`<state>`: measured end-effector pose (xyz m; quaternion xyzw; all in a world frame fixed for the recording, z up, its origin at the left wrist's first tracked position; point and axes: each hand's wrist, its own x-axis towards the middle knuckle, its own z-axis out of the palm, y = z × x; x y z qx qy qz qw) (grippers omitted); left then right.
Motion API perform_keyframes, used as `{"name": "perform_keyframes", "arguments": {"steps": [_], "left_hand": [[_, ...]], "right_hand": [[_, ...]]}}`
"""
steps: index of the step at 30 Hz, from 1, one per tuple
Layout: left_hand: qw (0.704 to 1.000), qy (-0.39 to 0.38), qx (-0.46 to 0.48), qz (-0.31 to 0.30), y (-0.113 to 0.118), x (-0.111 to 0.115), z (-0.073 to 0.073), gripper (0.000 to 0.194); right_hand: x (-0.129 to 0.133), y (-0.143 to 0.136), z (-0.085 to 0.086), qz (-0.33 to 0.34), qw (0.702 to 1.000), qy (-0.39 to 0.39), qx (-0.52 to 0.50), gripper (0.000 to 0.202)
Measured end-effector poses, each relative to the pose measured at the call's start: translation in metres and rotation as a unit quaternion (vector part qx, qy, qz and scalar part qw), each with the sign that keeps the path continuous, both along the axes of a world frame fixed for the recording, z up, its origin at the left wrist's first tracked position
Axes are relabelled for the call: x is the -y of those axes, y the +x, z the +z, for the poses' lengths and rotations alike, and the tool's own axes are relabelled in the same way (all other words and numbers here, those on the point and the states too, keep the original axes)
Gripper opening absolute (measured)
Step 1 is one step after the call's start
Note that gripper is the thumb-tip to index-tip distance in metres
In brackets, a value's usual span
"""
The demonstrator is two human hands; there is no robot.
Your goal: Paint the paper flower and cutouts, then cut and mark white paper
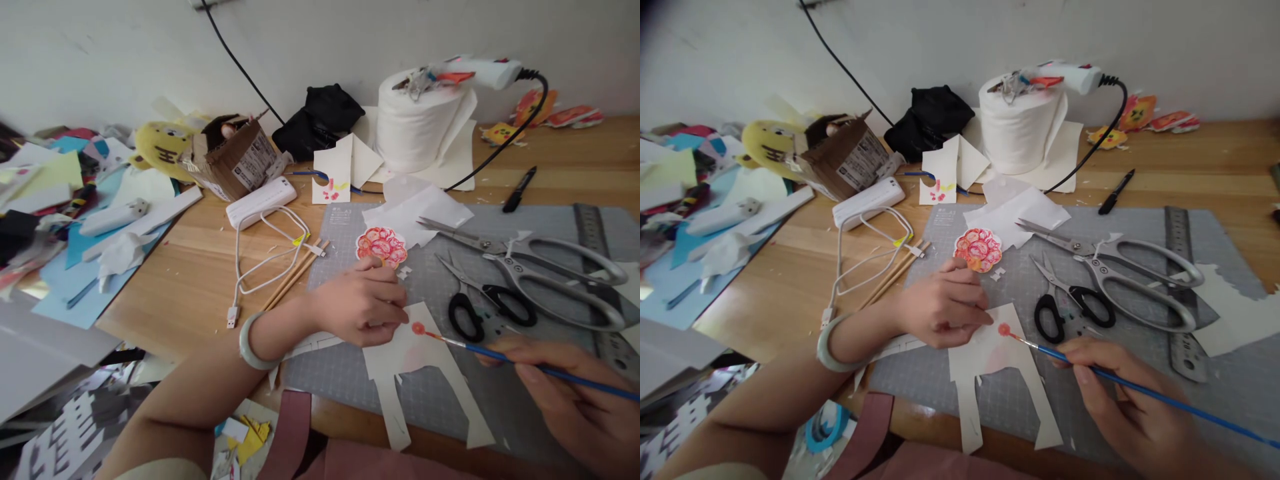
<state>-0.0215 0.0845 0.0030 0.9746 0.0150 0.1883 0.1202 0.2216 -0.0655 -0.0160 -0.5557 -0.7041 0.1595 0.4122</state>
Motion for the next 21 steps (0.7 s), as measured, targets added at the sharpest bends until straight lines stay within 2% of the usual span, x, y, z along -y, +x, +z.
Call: {"name": "perform_keyframes", "arguments": {"steps": [6,12,21], "left_hand": [[1.0,-0.001,-0.022,-0.012,-0.0005,-0.0029,-0.0025,0.021],[1.0,0.013,-0.02,0.002,-0.0003,-0.0022,-0.0034,0.02],[0.999,0.035,-0.022,0.002,-0.0003,-0.0017,-0.0031,0.023]], "right_hand": [[-0.0001,0.0001,-0.003,0.0,1.0,-0.001,0.013,0.012],[-0.0006,-0.0003,-0.0002,0.004,0.999,-0.011,0.04,0.011],[-0.0036,-0.0023,0.005,0.013,0.995,0.025,0.093,0.009]]}}
